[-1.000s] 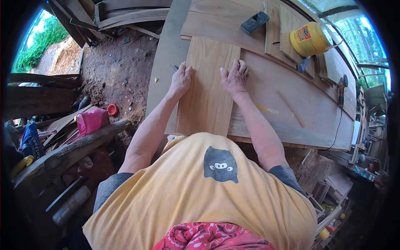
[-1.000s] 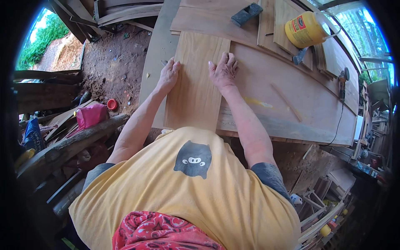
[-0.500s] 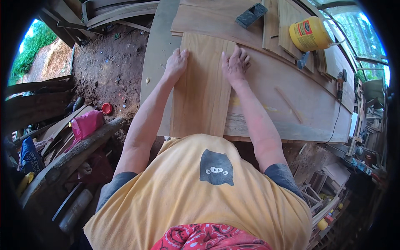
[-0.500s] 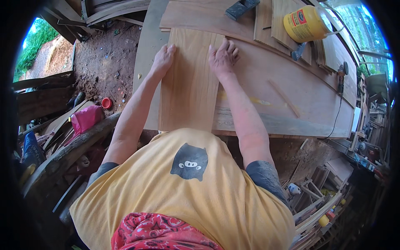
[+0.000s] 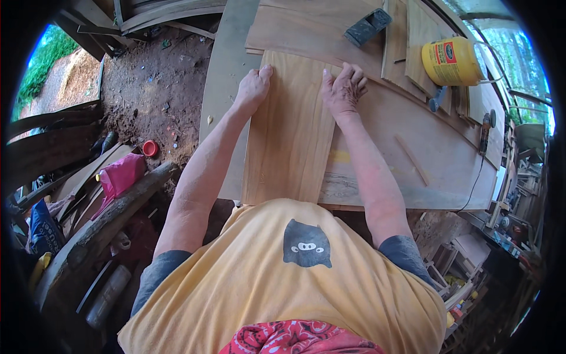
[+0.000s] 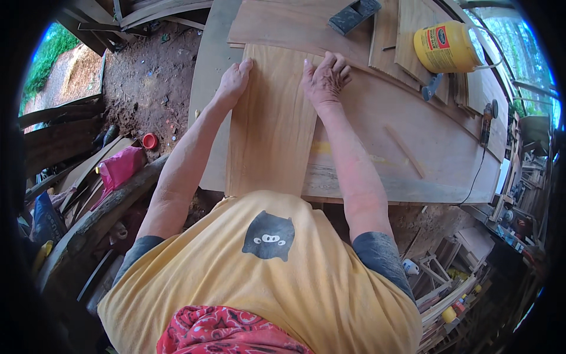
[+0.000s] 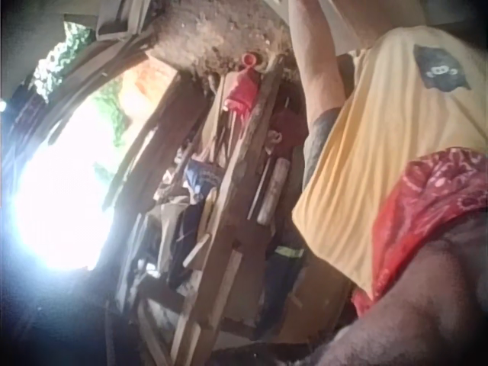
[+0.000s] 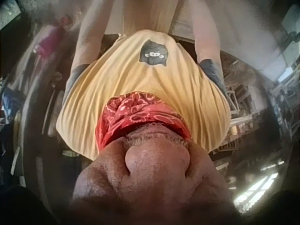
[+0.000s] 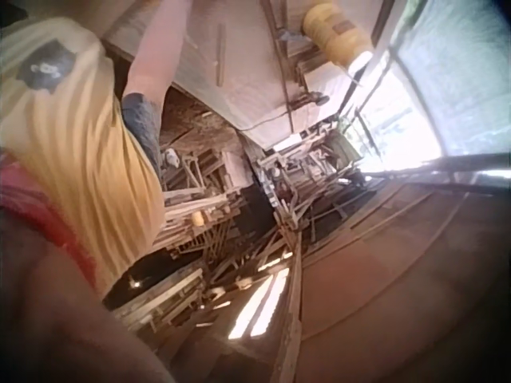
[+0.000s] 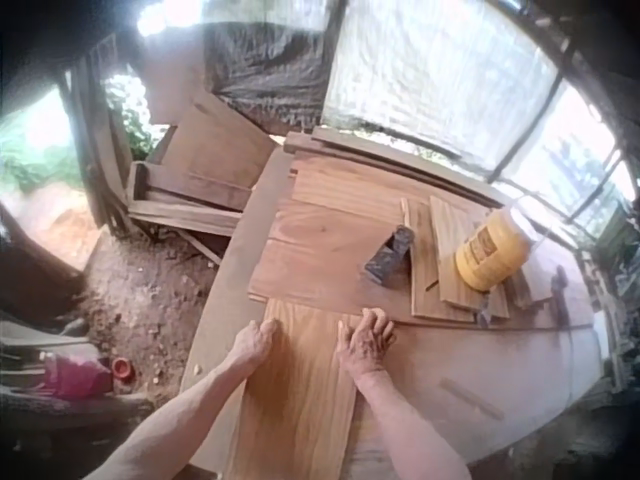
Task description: The person sands a wooden board with a power sander, uses a hand plane on the edges of the board, and applies glue from a yellow container to a larger wooden surface.
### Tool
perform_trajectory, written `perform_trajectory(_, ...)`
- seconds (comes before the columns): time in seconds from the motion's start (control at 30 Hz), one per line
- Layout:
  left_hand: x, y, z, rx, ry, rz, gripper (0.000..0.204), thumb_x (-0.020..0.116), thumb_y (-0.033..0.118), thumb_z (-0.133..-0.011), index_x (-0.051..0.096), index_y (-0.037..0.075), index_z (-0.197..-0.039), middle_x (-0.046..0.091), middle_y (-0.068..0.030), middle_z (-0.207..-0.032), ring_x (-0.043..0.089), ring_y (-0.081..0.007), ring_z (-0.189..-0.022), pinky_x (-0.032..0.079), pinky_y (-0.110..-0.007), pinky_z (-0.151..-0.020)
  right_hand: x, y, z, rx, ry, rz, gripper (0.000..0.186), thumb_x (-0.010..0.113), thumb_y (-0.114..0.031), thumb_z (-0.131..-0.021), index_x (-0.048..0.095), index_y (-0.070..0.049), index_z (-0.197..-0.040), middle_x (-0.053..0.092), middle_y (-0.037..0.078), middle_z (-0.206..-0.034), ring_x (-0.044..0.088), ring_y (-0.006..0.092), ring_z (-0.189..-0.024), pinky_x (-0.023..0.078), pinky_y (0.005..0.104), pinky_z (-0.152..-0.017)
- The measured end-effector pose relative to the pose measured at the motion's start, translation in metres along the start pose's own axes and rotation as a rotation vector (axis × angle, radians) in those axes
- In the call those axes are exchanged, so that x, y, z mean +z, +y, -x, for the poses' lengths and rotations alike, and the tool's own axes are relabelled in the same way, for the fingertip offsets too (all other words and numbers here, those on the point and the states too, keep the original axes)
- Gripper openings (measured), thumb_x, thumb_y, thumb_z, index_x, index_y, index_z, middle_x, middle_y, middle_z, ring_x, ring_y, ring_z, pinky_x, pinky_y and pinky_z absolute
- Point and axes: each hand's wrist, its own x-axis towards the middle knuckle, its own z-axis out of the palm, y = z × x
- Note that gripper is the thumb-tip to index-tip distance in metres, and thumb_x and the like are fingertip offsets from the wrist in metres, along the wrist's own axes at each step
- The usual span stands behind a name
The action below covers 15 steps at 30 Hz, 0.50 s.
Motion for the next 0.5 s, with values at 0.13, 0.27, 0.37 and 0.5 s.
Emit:
perform_trajectory(0.13,0.002,0.009,-0.018,-0.014,0.002,0.012,0.085,0.034,0.066,-0.106,0.064,-0.012,-0.119,0.065,-0.0393,-0.123,0.058,-0.0531,-0.126,0.044,-0.052,-0.108,0.009,0.003,-0.019,0.009,0.045,0.013,0.063,0.07,-0.046,-0.093,0.047,-0.004,-0.135,0.043,0.017,-0.143,0.039,0.0408,-0.129,0.03,0.0609,-0.106)
perform_trajectory(0.27,0.005,0.005,-0.026,-0.066,-0.02,0.028,0.088,0.033,0.068,-0.107,0.063,-0.014,-0.119,0.064,-0.0408,-0.123,0.057,-0.055,-0.125,0.044,-0.054,-0.107,0.016,0.01,-0.022,-0.122,0.058,0.016,0.065,0.07,-0.044,-0.093,0.046,-0.005,-0.139,0.043,0.017,-0.144,0.039,0.041,-0.131,0.029,0.0609,-0.107)
perform_trajectory(0.37,0.005,0.003,-0.026,-0.114,-0.077,0.002,0.086,0.038,0.067,-0.106,0.062,-0.012,-0.128,0.065,-0.0357,-0.128,0.058,-0.0472,-0.129,0.042,-0.048,-0.11,0.017,0.012,-0.021,-0.104,0.009,0.003,0.066,0.071,-0.043,-0.093,0.046,-0.005,-0.141,0.043,0.016,-0.145,0.038,0.0411,-0.132,0.029,0.0611,-0.108)
perform_trajectory(0.5,0.003,0.006,-0.028,-0.065,-0.029,0.036,0.084,0.041,0.066,-0.106,0.062,-0.011,-0.13,0.065,-0.0341,-0.13,0.059,-0.0453,-0.131,0.042,-0.047,-0.111,0.015,0.01,-0.026,-0.114,0.019,-0.02,0.066,0.07,-0.042,-0.094,0.045,-0.005,-0.143,0.042,0.016,-0.147,0.037,0.0414,-0.134,0.028,0.0611,-0.11)
